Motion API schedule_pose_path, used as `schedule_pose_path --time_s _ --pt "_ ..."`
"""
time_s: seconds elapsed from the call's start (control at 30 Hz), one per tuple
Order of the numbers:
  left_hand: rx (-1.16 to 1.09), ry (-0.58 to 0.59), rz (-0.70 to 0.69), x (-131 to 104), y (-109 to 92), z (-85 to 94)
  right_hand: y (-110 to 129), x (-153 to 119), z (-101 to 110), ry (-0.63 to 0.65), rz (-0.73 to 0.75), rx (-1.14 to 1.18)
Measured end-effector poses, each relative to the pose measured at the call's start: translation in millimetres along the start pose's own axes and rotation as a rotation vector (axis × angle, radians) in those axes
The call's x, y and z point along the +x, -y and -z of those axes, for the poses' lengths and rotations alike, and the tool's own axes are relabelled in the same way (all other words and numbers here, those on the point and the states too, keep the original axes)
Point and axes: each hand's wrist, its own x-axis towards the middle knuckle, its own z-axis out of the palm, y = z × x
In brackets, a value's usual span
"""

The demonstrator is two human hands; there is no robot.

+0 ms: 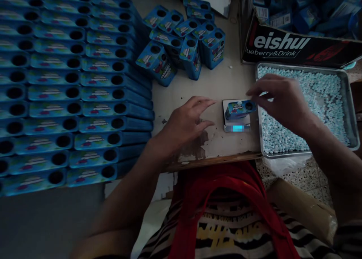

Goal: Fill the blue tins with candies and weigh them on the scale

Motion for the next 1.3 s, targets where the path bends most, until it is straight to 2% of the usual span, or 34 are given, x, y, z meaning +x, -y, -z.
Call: schedule_pose_path --time_s 0.07,0.13,0.17,0.23,0.33,0.4,0.47,0.6,0.7,0.8,0.93,1.07,1.13,1.2,1.3 --pt "-0.034 -0.092 -0.016 1 -4 3.9 -19 -13 5 -0.172 -0.082 -0.031" --pt "-0.072 -0.187 -0.01 3 -9 7.7 -49 -36 8 -0.226 -0.19 -0.111" --pt "-0.086 -0.222 0.001 5 -13 9.1 -66 -49 9 -0.17 -0.236 -0.164" --pt "-0.092 -0.268 0.016 12 -23 9.9 -97 -79 6 0.036 -0.266 -0.272" --pt "-0.057 -0.308 -0.012 30 -42 4.3 -127 -112 -8 0.219 -0.17 -0.404" --pt "-0.02 -0.3 -0.051 44 -53 -3.8 -133 -119 -18 0.257 -0.139 -0.451" --pt "0.034 -0.245 -0.091 57 -59 -13.4 -131 -117 -27 0.278 -0.144 -0.482" --pt "0.162 -0.176 -0.155 69 -56 -29.2 -119 -108 -31 0.308 -0.159 -0.481" --pt "0.218 -0.257 -0.201 67 -49 -35.4 -121 -111 -25 0.243 -0.242 -0.313" --pt "0.229 -0.33 -0.222 64 -49 -37.7 -131 -118 -18 0.074 -0.388 -0.041" --pt "0.211 -0.316 -0.185 65 -64 -34.4 -142 -121 -15 -0.13 -0.631 0.437" --pt "0.194 -0.266 -0.097 65 -85 -25.8 -147 -118 -11 -0.248 -0.723 0.91" --pt "0.168 -0.263 -0.077 67 -99 -23.5 -147 -117 -8 -0.252 -0.708 1.048" --pt "0.121 -0.264 -0.094 74 -115 -25.7 -141 -115 -6 -0.184 -0.678 1.105" --pt "0.046 -0.162 -0.151 90 -144 -35.8 -122 -108 -12 -0.078 -0.615 1.117"
